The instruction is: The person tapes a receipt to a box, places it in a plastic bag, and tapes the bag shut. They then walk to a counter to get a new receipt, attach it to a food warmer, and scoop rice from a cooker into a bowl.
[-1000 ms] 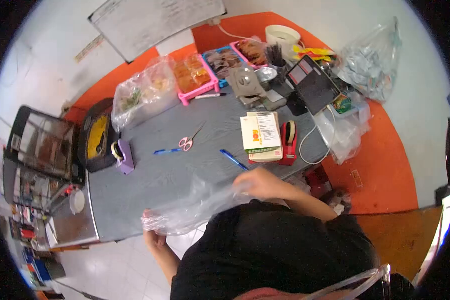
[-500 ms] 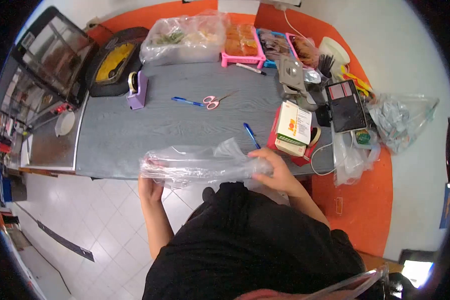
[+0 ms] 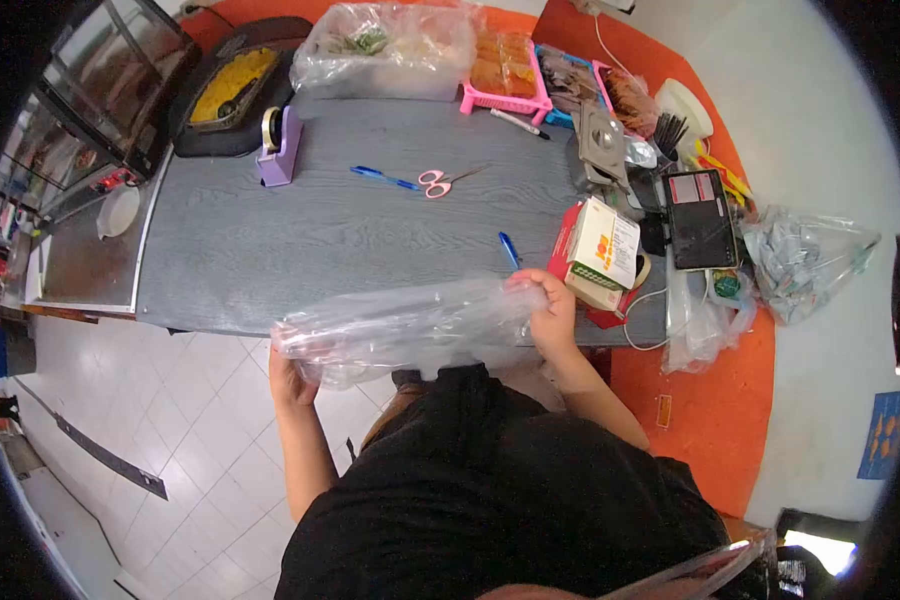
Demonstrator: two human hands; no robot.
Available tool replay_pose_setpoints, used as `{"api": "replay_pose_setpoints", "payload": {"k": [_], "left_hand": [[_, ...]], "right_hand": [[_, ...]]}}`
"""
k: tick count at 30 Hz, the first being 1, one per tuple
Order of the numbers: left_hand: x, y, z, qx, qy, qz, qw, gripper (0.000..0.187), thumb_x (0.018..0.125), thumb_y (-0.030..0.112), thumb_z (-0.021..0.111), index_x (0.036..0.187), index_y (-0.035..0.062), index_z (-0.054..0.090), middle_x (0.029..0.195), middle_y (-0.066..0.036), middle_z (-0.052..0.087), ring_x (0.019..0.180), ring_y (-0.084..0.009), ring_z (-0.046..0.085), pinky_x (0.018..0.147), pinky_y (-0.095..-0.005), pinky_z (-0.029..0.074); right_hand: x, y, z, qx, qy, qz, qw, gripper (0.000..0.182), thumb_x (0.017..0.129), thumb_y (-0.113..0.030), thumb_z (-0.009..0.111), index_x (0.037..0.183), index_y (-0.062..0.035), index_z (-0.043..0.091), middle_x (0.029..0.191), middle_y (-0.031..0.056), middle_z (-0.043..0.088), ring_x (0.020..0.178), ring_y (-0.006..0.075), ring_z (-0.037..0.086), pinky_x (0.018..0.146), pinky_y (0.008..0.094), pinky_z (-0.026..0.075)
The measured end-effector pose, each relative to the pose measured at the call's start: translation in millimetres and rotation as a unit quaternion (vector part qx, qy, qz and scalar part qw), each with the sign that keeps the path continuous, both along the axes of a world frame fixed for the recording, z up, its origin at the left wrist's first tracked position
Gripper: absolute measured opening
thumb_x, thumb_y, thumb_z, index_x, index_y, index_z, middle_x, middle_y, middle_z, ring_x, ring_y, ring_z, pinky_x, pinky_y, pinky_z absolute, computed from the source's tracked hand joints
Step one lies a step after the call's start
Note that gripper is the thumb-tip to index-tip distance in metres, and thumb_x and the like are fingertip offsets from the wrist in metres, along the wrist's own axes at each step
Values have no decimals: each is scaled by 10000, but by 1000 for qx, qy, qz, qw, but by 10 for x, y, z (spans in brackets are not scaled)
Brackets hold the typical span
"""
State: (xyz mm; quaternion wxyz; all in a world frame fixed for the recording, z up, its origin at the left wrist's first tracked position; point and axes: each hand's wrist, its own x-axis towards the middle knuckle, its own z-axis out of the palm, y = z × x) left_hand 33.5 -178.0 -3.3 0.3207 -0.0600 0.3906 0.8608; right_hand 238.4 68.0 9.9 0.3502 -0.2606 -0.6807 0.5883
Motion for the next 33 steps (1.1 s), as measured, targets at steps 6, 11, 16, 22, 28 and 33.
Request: {"api": "replay_pose_setpoints", "payload": {"k": [6,11,16,22,28,33], "left_hand": [[-332,-238,-292,-81,134,-138,978,245,786,215,578,966,51,549,820,-29,576,725,-160,559,631,-297,463],[-451,-83,-235,-270,268,-330,864,306,686,67,662,967,8,556,771,-3,573,679,-105,531,601,-243,422],[-425,194,-603,-143,125,-222,956,264,733,69,617,977,30,525,782,-9,566,646,-99,509,575,-232,409],[-521,508,-1304,-346,251,-151,891,445,712,144,650,1082,12,440,964,-89,517,835,-161,502,716,-287,411],[-112,969,-336,-445,630,55,634,568,685,130,645,1155,-21,364,1163,-215,382,1093,-361,355,948,-423,252],[399,1949,-299,-177,617,-201,740,566,735,226,633,1170,-24,371,1185,-181,393,1136,-296,348,960,-406,243]], "right_hand": [[-95,-54,150,-472,112,41,874,153,789,-3,480,934,-44,509,774,35,525,735,151,536,666,301,461],[-211,92,58,-501,74,59,860,228,793,-60,511,1014,-59,457,809,41,507,737,158,522,630,299,456],[-226,227,-281,-230,-146,104,956,469,728,-52,586,1135,-27,355,998,121,487,816,227,520,734,369,443],[-519,139,-446,383,-324,-65,863,687,632,-62,626,1243,-110,315,1212,230,279,1123,402,278,950,479,256],[-231,-238,-433,334,-207,113,912,345,727,-136,588,1057,-74,511,1170,150,389,1085,339,379,924,437,326],[403,-160,-601,-233,-143,115,955,369,838,-293,524,1097,-33,494,1176,147,446,1056,261,461,896,375,386]]}}
